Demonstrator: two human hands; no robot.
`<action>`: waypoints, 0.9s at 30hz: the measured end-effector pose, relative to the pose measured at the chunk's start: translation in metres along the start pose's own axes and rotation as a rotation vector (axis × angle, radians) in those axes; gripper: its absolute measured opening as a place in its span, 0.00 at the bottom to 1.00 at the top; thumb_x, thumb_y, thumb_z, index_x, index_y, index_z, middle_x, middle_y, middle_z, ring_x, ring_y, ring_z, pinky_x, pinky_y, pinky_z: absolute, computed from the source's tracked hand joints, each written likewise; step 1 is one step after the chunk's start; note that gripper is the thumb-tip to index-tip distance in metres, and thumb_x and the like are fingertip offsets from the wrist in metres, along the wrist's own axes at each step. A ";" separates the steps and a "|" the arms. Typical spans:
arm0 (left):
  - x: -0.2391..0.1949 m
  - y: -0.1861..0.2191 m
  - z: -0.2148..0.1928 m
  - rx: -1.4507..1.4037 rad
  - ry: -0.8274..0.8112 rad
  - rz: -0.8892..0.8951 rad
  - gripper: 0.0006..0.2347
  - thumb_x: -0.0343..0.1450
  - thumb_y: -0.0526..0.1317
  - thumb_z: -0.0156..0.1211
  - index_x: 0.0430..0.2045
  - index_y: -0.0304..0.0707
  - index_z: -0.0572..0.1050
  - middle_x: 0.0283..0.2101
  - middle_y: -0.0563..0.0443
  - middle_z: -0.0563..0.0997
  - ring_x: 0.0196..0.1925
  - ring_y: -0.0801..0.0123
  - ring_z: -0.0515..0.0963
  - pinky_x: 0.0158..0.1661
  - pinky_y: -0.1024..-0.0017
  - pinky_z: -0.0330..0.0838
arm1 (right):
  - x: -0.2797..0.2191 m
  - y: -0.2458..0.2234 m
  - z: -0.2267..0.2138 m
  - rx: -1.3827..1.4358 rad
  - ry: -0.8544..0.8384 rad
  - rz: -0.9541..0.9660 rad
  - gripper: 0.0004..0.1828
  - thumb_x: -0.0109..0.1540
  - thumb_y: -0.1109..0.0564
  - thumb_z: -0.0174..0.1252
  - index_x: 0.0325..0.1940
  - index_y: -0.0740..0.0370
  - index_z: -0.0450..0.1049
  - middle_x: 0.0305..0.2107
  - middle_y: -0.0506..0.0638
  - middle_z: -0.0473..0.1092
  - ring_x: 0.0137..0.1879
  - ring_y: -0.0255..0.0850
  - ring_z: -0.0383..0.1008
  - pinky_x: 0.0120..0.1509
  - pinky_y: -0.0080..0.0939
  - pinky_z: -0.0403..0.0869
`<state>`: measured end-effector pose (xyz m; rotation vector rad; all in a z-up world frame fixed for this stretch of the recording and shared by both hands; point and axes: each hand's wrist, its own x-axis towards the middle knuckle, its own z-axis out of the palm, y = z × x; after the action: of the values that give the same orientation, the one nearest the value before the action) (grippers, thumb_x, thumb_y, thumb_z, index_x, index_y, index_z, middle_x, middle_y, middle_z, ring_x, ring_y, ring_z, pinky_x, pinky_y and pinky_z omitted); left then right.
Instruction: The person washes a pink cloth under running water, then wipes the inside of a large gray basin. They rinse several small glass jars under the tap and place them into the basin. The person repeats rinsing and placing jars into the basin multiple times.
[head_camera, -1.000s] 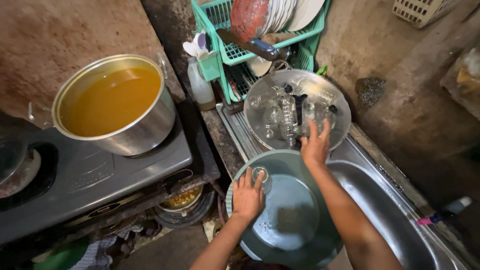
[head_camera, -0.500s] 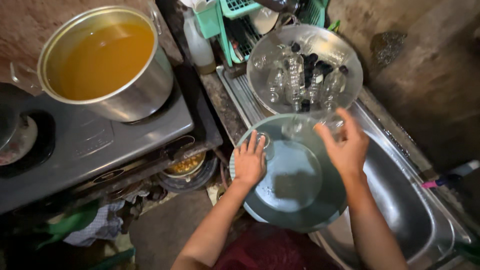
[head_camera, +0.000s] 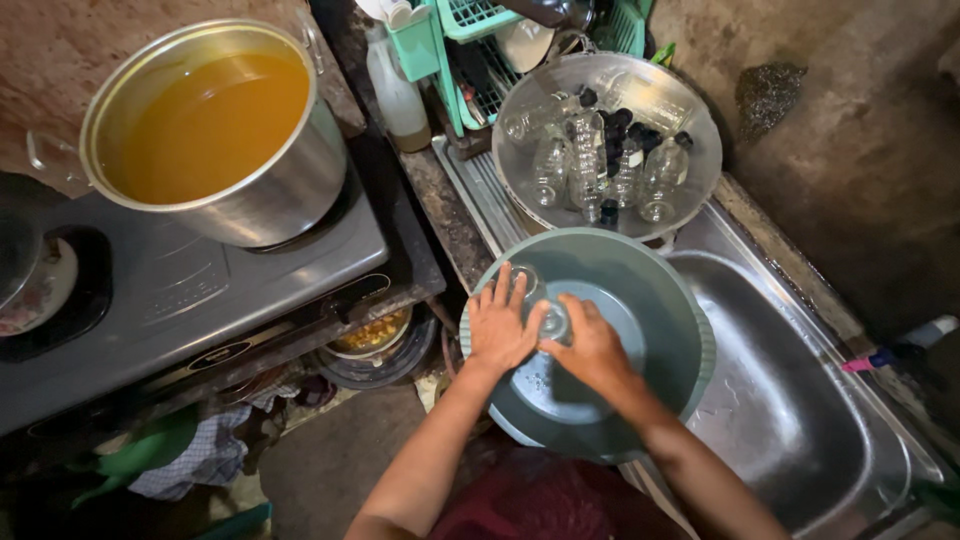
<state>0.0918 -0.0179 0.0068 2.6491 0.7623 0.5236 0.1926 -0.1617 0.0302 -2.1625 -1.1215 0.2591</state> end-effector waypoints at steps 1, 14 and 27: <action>-0.001 0.001 -0.002 0.005 -0.018 -0.001 0.31 0.70 0.59 0.55 0.62 0.36 0.70 0.72 0.35 0.61 0.63 0.41 0.67 0.59 0.49 0.57 | -0.002 0.001 0.004 -0.003 -0.009 -0.009 0.41 0.49 0.49 0.73 0.64 0.58 0.67 0.52 0.62 0.70 0.55 0.61 0.74 0.56 0.54 0.75; -0.002 0.000 -0.004 0.036 -0.044 0.014 0.37 0.66 0.62 0.60 0.64 0.33 0.67 0.72 0.34 0.59 0.62 0.44 0.67 0.59 0.50 0.57 | 0.014 0.025 -0.009 0.204 -0.132 0.136 0.42 0.48 0.51 0.74 0.64 0.57 0.66 0.48 0.56 0.73 0.35 0.47 0.78 0.44 0.46 0.77; -0.003 -0.006 -0.001 0.039 -0.039 0.044 0.36 0.67 0.61 0.60 0.63 0.31 0.66 0.72 0.33 0.58 0.63 0.41 0.66 0.60 0.49 0.56 | 0.166 0.135 -0.065 -0.435 -0.069 0.392 0.39 0.60 0.38 0.62 0.75 0.32 0.56 0.77 0.54 0.29 0.76 0.69 0.47 0.73 0.69 0.56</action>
<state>0.0864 -0.0147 0.0044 2.7088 0.7114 0.4720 0.4112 -0.1167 0.0119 -2.7800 -0.8344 0.2833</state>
